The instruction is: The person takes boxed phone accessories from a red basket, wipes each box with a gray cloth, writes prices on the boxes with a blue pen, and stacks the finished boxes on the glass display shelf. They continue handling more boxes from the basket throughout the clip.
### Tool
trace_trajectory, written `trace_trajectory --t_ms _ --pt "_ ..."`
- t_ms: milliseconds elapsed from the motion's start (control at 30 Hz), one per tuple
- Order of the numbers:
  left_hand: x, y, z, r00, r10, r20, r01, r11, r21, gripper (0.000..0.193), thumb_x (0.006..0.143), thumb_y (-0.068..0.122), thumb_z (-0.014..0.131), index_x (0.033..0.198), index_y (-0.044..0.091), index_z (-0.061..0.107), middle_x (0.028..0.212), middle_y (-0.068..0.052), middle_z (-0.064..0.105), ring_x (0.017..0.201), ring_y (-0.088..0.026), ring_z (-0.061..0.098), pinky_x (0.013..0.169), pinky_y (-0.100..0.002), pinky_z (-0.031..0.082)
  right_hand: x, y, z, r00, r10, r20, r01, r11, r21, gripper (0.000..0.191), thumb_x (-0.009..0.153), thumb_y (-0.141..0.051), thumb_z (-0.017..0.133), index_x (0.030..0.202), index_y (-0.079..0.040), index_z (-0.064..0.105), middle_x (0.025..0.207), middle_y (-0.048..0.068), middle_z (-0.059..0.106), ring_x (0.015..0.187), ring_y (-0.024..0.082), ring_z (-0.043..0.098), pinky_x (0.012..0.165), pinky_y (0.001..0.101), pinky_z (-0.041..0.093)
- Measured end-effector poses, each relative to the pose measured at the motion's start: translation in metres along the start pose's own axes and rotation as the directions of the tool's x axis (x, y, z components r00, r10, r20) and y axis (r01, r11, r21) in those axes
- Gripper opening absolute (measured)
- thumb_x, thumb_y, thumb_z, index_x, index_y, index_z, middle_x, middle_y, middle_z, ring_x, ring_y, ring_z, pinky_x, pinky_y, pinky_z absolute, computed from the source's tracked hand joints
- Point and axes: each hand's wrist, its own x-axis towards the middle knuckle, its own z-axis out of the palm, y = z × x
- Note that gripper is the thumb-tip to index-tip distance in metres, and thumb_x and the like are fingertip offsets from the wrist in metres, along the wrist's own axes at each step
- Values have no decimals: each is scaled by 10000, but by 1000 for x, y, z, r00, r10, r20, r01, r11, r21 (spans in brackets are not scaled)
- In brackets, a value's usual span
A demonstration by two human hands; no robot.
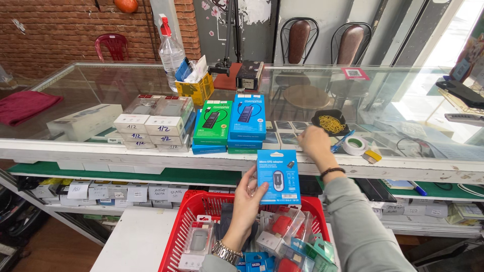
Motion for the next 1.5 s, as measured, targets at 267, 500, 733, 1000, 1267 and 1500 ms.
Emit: trace_trajectory --t_ms 267,500,733,1000,1267,1500 --pt "6 -10 -1 999 17 36 -16 999 -31 652 944 57 643 1539 37 378 1252 -174 704 1135 -179 673 952 -309 559 -3 70 -12 988 137 -67 -65 774 630 361 969 -269 644 1188 18 633 900 167 742 759 272 723 684 399 564" --pt "11 -9 13 999 34 -25 -36 993 -115 672 963 135 616 1560 74 315 1444 -145 597 1288 -168 594 1053 -327 499 -120 55 17 832 -240 501 -414 332 848 501 885 -241 647 1362 -118 554 1142 57 720 954 120 707 832 301 607" --pt "2 -4 -24 1000 3 26 -4 1000 31 638 988 280 538 1563 196 275 1409 -109 603 1227 -184 622 996 -343 517 -84 41 -3 951 43 -307 149 806 574 459 924 -155 713 1358 -45 608 1084 146 662 933 260 650 797 375 530" --pt "-20 -21 -123 966 -249 -74 257 872 417 407 976 373 572 1264 102 667 1101 -82 773 938 -160 724 792 -310 559 -26 5 6 872 -112 -477 281 912 299 509 919 -121 749 1385 -21 569 1066 181 643 931 332 660 812 426 531" --pt "-69 -42 -128 966 -253 -61 151 352 924 563 776 586 781 961 63 687 995 -104 722 964 -241 695 852 -381 543 -36 9 13 967 252 -41 -64 395 916 533 919 -94 734 1348 16 437 1124 147 614 905 194 712 621 319 653" --pt "-75 -52 -108 997 -16 -80 81 324 943 505 746 447 835 1001 64 626 1032 -123 621 1070 -309 588 909 -439 462 -44 -3 4 945 310 -109 -35 424 905 482 917 -130 766 1282 18 489 1146 123 574 888 229 706 644 336 648"
